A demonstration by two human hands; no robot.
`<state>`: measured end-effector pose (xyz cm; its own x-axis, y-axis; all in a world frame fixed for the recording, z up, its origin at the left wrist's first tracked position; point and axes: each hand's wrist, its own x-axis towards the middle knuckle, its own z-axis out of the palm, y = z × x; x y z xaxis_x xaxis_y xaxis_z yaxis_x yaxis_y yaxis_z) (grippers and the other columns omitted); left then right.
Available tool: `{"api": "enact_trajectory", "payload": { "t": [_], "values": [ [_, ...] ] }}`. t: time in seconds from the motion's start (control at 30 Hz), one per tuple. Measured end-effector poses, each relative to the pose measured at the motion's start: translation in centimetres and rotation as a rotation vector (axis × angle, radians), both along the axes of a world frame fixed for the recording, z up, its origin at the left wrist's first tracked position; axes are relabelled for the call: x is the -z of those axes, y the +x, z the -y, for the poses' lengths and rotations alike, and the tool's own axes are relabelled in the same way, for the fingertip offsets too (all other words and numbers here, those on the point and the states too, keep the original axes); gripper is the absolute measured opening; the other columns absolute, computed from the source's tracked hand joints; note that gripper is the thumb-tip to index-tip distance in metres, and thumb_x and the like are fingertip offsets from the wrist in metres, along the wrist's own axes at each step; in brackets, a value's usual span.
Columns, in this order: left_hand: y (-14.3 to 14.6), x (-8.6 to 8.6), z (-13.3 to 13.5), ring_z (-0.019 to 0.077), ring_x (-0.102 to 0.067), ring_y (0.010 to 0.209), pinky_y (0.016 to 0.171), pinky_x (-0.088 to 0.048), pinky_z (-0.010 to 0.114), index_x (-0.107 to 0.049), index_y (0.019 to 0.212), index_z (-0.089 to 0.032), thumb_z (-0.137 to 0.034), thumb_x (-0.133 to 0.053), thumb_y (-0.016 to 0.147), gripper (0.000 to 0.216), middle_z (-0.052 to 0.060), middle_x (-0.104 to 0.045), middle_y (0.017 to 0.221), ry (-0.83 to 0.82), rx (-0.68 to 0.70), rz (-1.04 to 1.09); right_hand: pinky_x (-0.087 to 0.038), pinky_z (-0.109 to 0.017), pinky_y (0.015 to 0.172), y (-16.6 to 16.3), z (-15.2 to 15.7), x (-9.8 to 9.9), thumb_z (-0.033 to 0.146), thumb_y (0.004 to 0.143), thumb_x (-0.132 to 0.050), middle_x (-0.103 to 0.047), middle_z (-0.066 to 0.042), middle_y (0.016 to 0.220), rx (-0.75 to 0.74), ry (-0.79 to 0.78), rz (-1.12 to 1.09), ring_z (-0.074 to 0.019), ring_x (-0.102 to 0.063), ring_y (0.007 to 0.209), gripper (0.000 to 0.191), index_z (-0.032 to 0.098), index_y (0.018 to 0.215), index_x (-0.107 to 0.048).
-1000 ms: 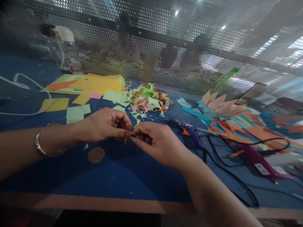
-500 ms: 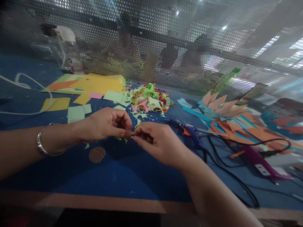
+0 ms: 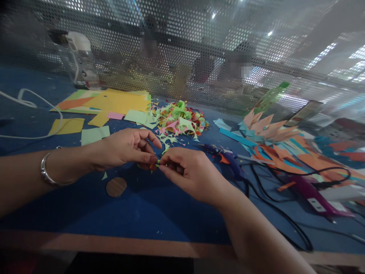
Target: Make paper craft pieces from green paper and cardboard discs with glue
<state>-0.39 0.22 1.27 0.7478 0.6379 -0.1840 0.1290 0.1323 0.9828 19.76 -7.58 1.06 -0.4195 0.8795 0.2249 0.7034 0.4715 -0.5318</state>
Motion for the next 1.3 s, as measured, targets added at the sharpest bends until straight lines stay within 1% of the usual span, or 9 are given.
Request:
{"api": "enact_trajectory", "payload": {
  "t": [0.2, 0.4, 0.57, 0.73, 0.83, 0.93, 1.07, 1.17, 1.3],
  "values": [
    [-0.10, -0.07, 0.13, 0.0127, -0.068, 0.063, 0.065, -0.053, 0.026, -0.051, 0.111, -0.015, -0.011, -0.078, 0.072, 0.048, 0.000, -0.070, 0.072, 0.017, 0.018, -0.007, -0.040, -0.020, 0.053, 0.01, 0.03, 0.10, 0.021, 0.090, -0.059, -0.061, 0.001, 0.070, -0.022, 0.001, 0.000, -0.0088, -0.052, 0.057, 0.008, 0.019, 0.086, -0.066],
    [-0.05, 0.14, 0.29, 0.0133, -0.065, 0.065, 0.065, -0.050, 0.026, -0.048, 0.118, -0.017, -0.009, -0.078, 0.068, 0.059, 0.000, -0.068, 0.072, 0.104, 0.006, 0.015, -0.041, -0.020, 0.056, 0.08, 0.02, 0.34, 0.019, 0.088, -0.060, -0.061, 0.002, 0.073, -0.030, -0.007, -0.005, -0.0083, -0.053, 0.058, 0.006, 0.019, 0.088, -0.066],
    [0.01, 0.23, 0.34, 0.0123, -0.065, 0.065, 0.063, -0.048, 0.023, -0.049, 0.117, -0.017, -0.005, -0.075, 0.067, 0.058, -0.002, -0.067, 0.070, 0.156, 0.015, 0.018, -0.041, -0.020, 0.057, 0.01, -0.03, 0.50, 0.019, 0.089, -0.060, -0.060, 0.002, 0.073, -0.036, -0.001, 0.010, -0.0084, -0.053, 0.059, 0.006, 0.018, 0.087, -0.065],
    [0.01, 0.21, 0.35, 0.0136, -0.066, 0.065, 0.063, -0.048, 0.024, -0.051, 0.117, -0.016, -0.008, -0.077, 0.066, 0.058, 0.000, -0.068, 0.072, 0.166, 0.005, 0.038, -0.040, -0.020, 0.055, -0.08, -0.03, 0.39, 0.021, 0.090, -0.059, -0.058, 0.002, 0.069, -0.019, 0.008, 0.001, -0.0084, -0.051, 0.057, 0.009, 0.018, 0.084, -0.064],
    [0.06, 0.10, 0.42, 0.0130, -0.065, 0.064, 0.065, -0.050, 0.026, -0.053, 0.113, -0.016, -0.010, -0.076, 0.070, 0.049, 0.000, -0.068, 0.072, 0.124, -0.035, 0.060, -0.039, -0.020, 0.053, -0.04, 0.01, 0.21, 0.020, 0.090, -0.058, -0.056, 0.003, 0.067, -0.004, 0.023, 0.002, -0.0083, -0.049, 0.055, 0.010, 0.018, 0.082, -0.063],
    [0.20, -0.08, 0.56, 0.0111, -0.066, 0.065, 0.069, -0.053, 0.026, -0.054, 0.106, -0.016, -0.007, -0.070, 0.073, 0.038, -0.001, -0.067, 0.075, 0.053, -0.126, 0.092, -0.038, -0.020, 0.052, 0.09, 0.08, 0.07, 0.021, 0.091, -0.057, -0.056, 0.002, 0.067, 0.013, 0.035, -0.005, -0.0083, -0.048, 0.055, 0.011, 0.018, 0.082, -0.063],
    [0.35, -0.40, 0.81, 0.0094, -0.066, 0.066, 0.068, -0.054, 0.024, -0.053, 0.102, -0.015, -0.003, -0.067, 0.074, 0.033, 0.000, -0.069, 0.079, -0.040, -0.187, 0.113, -0.038, -0.020, 0.053, 0.28, 0.12, 0.02, 0.022, 0.091, -0.057, -0.057, 0.002, 0.070, 0.033, 0.049, -0.004, -0.0085, -0.048, 0.056, 0.012, 0.018, 0.082, -0.063],
    [0.28, -0.42, 0.91, 0.0101, -0.067, 0.067, 0.068, -0.053, 0.024, -0.051, 0.104, -0.015, -0.003, -0.068, 0.074, 0.037, 0.001, -0.069, 0.080, -0.061, -0.181, 0.110, -0.038, -0.021, 0.053, 0.32, 0.04, 0.00, 0.021, 0.091, -0.057, -0.056, 0.002, 0.069, 0.050, 0.063, -0.003, -0.0088, -0.048, 0.056, 0.012, 0.018, 0.082, -0.063],
    [0.19, 0.16, 0.92, 0.0113, -0.066, 0.071, 0.067, -0.051, 0.024, -0.051, 0.104, -0.017, -0.004, -0.076, 0.067, 0.047, 0.000, -0.067, 0.083, 0.036, -0.156, 0.067, -0.036, -0.021, 0.052, 0.30, -0.07, -0.06, 0.024, 0.092, -0.058, -0.055, 0.002, 0.066, 0.075, 0.053, -0.017, -0.0087, -0.046, 0.055, 0.014, 0.018, 0.081, -0.064]
  ]
}}
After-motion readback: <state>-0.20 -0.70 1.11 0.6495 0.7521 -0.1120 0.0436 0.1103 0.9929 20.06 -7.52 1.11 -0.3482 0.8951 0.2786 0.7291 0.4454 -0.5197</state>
